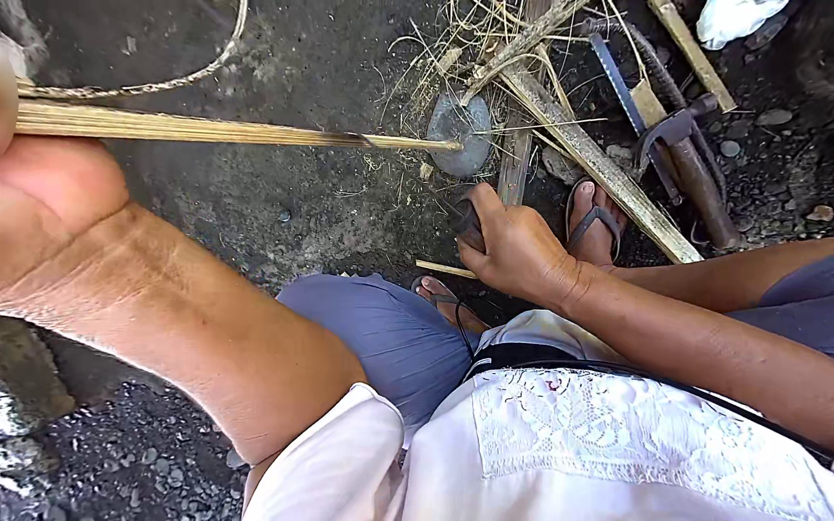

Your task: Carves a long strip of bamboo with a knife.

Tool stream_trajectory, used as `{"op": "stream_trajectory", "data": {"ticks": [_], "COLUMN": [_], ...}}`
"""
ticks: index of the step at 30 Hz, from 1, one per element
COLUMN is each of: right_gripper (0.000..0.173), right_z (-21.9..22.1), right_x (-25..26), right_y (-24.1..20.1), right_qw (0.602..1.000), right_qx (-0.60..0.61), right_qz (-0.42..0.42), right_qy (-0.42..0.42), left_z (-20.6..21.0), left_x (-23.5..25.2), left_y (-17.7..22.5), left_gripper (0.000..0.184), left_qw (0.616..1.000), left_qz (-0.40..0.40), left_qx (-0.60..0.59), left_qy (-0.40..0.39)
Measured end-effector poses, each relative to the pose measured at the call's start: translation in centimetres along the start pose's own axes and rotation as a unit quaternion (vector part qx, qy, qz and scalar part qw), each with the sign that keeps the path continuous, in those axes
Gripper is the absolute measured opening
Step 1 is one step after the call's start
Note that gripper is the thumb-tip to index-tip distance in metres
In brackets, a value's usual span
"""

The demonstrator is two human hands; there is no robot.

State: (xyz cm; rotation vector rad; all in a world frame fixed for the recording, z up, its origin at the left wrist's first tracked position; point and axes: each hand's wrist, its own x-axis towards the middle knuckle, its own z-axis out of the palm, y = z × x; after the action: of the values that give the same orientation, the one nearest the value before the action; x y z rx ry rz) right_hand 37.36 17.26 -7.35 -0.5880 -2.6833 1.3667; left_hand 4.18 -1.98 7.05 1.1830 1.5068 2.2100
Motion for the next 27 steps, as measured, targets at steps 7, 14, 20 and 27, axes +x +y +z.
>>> {"op": "stream_trajectory", "data": {"ticks": [7, 14, 20, 27], "right_gripper": [0.034, 0.038, 0.039, 0.04], "right_z": [0.4, 0.7, 0.8, 2.5], "right_x": [-0.3, -1.2, -1.6, -0.2], "right_y": [3.5, 2.0, 3.9, 8.7], "right_qw": [0.983, 0.998, 0.984, 0.973], "right_qx": [0.012, 0.029, 0.027, -0.022], "right_qz": [0.165, 0.047, 0.171, 0.204], "right_qy": [-0.085, -0.02, -0.05, -0.104], "left_z": [3.4, 3.8, 5.5, 5.8], "left_x": [0.0, -0.1, 0.2, 0.1], "left_y": [-0.2, -0.3, -0.3, -0.5], "left_gripper": [0.031, 0.032, 0.036, 0.037], "left_qw": [0.992, 0.996, 0.994, 0.995], "left_qz": [0.054, 0.052, 0.052, 0.053], "left_qx": [0.076, 0.043, 0.029, -0.001], "left_qy": [0.082, 0.053, 0.088, 0.087]}}
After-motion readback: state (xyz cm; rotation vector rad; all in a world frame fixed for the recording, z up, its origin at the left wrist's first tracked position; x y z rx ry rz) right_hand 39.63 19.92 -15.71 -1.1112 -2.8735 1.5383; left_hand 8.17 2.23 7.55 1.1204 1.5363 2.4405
